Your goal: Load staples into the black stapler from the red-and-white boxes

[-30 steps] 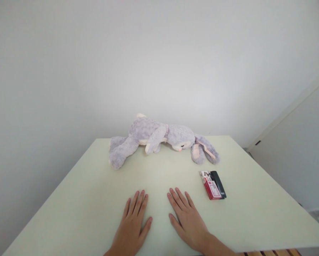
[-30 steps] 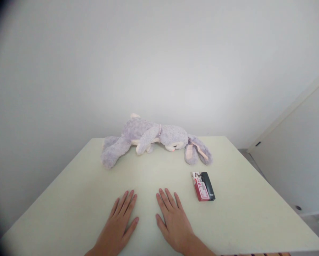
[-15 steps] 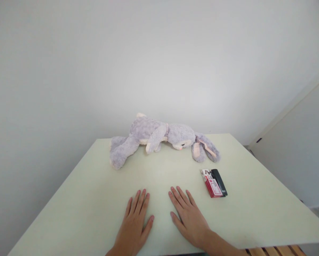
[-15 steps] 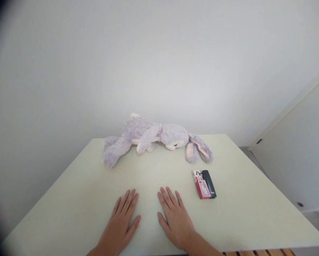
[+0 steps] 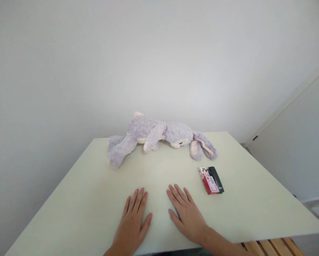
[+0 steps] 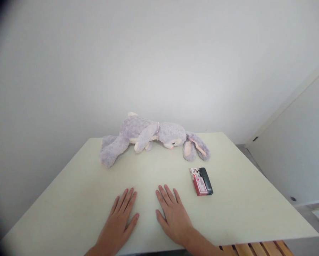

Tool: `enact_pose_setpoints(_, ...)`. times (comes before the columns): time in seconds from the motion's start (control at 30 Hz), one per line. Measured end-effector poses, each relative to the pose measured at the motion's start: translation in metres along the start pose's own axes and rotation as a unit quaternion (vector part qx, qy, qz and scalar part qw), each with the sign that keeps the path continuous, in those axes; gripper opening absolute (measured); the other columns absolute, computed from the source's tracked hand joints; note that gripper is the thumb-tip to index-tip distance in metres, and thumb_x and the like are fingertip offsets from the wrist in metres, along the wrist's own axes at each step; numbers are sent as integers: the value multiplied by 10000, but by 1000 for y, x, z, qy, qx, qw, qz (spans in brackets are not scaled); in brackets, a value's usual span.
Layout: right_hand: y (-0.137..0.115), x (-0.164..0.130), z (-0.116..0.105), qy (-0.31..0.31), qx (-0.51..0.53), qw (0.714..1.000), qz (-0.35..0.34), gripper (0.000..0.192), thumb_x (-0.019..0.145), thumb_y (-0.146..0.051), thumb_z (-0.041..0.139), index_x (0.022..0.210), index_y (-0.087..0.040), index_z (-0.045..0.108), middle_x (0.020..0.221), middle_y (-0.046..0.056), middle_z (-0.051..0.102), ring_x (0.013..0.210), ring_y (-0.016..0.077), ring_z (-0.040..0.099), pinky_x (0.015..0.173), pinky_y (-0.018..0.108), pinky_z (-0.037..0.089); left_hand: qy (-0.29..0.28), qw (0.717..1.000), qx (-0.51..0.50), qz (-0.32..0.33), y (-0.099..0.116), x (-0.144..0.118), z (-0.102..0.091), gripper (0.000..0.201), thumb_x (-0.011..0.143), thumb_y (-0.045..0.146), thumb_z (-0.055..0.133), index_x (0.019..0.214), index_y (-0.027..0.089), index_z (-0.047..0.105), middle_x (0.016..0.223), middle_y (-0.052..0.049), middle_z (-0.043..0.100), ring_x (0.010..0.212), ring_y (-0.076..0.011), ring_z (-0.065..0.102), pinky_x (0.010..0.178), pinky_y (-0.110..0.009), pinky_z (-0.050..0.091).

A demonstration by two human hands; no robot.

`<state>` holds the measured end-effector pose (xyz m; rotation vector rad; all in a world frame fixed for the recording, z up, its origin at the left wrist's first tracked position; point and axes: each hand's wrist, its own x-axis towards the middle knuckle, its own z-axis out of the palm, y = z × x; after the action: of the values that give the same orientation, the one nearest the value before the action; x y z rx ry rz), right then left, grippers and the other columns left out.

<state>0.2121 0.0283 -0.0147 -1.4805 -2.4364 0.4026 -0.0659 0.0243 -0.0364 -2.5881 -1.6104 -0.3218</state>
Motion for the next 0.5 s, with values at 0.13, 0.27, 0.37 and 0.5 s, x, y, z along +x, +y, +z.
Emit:
enact_pose_setpoints(0.13,0,0,-1,5,5,1000,0,730,1033,-358,468,1655,-321,87,1716,-22,111,1591,279,132,1294,561,142,1,1000,-11,-3,0,0,-1,739,1021,415,463,1654,230,128,1719,-61,187,1589,-299,154,1254,-546,276)
enact_pose_setpoints(0.27,-1,0,-3,6,9,1000,-2,728,1031,-361,474,1655,-318,102,1716,-17,115,1591,279,134,1292,562,149,-3,1000,-15,-4,0,0,-1,742,1022,420,463,1654,226,125,1720,-63,186,1589,-300,153,1255,-550,274)
enact_pose_setpoints(0.37,-2,-1,-4,5,11,1000,-3,733,1025,-354,481,1655,-317,108,1716,-15,113,1591,281,133,1291,566,150,4,1000,-19,-4,0,1,-2,739,1020,422,468,1653,236,134,1716,-64,201,1587,-302,165,1254,-552,276)
enact_pose_setpoints(0.5,-2,0,-4,2,11,1000,2,739,1017,-336,490,1655,-318,117,1716,-9,110,1591,284,130,1289,578,141,3,1000,-26,-6,0,1,-2,740,1020,427,470,1653,244,133,1716,-57,204,1587,-295,168,1255,-542,278)
